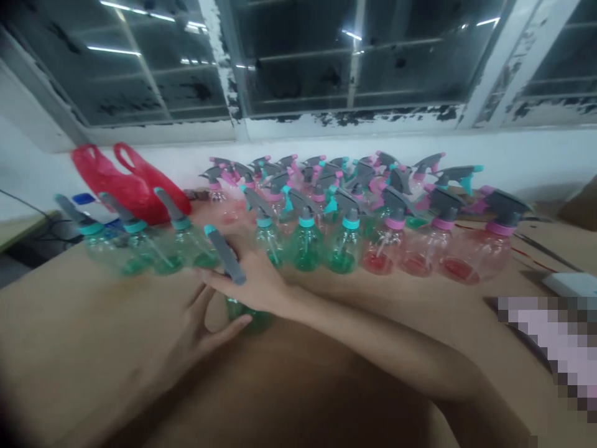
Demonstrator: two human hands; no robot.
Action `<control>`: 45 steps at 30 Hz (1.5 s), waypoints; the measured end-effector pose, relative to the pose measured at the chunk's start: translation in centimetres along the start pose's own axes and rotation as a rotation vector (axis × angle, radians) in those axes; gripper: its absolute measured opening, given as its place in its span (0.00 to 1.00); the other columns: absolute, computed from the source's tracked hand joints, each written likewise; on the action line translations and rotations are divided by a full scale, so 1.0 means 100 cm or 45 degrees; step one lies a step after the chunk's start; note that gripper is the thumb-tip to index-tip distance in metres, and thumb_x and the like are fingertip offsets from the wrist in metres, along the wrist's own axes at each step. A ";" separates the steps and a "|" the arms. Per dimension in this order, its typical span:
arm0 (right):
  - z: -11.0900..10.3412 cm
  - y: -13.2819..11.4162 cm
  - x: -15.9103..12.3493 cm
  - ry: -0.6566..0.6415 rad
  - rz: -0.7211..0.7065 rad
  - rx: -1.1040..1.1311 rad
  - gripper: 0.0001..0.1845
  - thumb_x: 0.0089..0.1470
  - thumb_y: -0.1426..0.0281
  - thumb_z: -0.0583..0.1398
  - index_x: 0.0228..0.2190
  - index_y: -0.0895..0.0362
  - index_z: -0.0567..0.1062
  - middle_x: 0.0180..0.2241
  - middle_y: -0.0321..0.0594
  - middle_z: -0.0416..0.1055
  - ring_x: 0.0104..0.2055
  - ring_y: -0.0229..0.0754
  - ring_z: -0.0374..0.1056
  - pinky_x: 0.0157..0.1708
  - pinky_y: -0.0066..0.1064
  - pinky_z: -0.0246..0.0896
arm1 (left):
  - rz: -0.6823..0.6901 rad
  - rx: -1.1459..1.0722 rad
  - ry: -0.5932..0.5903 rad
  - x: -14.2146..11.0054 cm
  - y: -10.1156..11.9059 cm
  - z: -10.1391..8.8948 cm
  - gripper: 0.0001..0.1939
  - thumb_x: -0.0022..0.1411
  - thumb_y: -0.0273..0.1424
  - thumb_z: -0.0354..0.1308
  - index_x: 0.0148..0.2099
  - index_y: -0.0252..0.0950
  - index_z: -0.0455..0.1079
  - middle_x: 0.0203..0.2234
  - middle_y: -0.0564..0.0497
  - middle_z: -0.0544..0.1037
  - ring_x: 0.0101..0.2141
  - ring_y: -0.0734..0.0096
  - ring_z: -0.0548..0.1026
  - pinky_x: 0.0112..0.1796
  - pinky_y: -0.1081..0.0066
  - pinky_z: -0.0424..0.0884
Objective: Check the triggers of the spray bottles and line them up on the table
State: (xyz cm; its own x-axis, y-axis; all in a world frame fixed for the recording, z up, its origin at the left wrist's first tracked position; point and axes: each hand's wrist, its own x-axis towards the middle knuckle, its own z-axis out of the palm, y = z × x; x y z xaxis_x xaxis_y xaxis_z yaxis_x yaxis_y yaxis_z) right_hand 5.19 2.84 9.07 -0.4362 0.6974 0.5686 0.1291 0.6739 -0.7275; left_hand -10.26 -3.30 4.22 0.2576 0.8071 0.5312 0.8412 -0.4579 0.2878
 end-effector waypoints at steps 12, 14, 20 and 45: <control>-0.054 -0.029 0.039 0.124 -0.115 -1.069 0.20 0.56 0.55 0.56 0.39 0.58 0.75 0.38 0.44 0.76 0.40 0.50 0.71 0.39 0.40 0.62 | -0.206 0.206 0.027 0.043 -0.064 -0.008 0.25 0.61 0.46 0.56 0.54 0.37 0.61 0.43 0.43 0.74 0.44 0.51 0.73 0.41 0.57 0.71; -0.058 -0.025 0.049 0.219 -0.101 -1.235 0.18 0.57 0.59 0.55 0.39 0.60 0.75 0.38 0.47 0.76 0.42 0.52 0.70 0.38 0.40 0.61 | -0.212 0.252 0.009 0.051 -0.059 -0.008 0.23 0.61 0.46 0.56 0.52 0.35 0.62 0.41 0.43 0.75 0.42 0.51 0.75 0.39 0.58 0.71; -0.052 -0.003 0.072 0.080 0.068 -1.649 0.23 0.55 0.59 0.56 0.40 0.69 0.74 0.35 0.57 0.76 0.40 0.58 0.70 0.41 0.43 0.55 | -0.147 0.470 -0.011 0.068 -0.044 -0.015 0.23 0.61 0.42 0.58 0.50 0.29 0.66 0.41 0.39 0.73 0.47 0.45 0.69 0.47 0.53 0.64; -0.052 -0.017 0.044 -0.109 -0.034 -1.556 0.17 0.60 0.66 0.52 0.44 0.63 0.72 0.30 0.47 0.77 0.34 0.51 0.71 0.51 0.47 0.43 | 0.062 0.505 0.204 0.047 -0.019 -0.014 0.26 0.65 0.45 0.51 0.56 0.30 0.62 0.41 0.40 0.68 0.44 0.49 0.66 0.44 0.53 0.65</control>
State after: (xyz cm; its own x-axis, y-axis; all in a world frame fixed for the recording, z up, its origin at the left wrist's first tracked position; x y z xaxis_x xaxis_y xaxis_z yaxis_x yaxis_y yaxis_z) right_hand 7.66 6.06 14.82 -0.5027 0.6928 0.5170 0.8499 0.5055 0.1488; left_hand -11.29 0.78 7.27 0.2504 0.7057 0.6628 0.9556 -0.2898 -0.0524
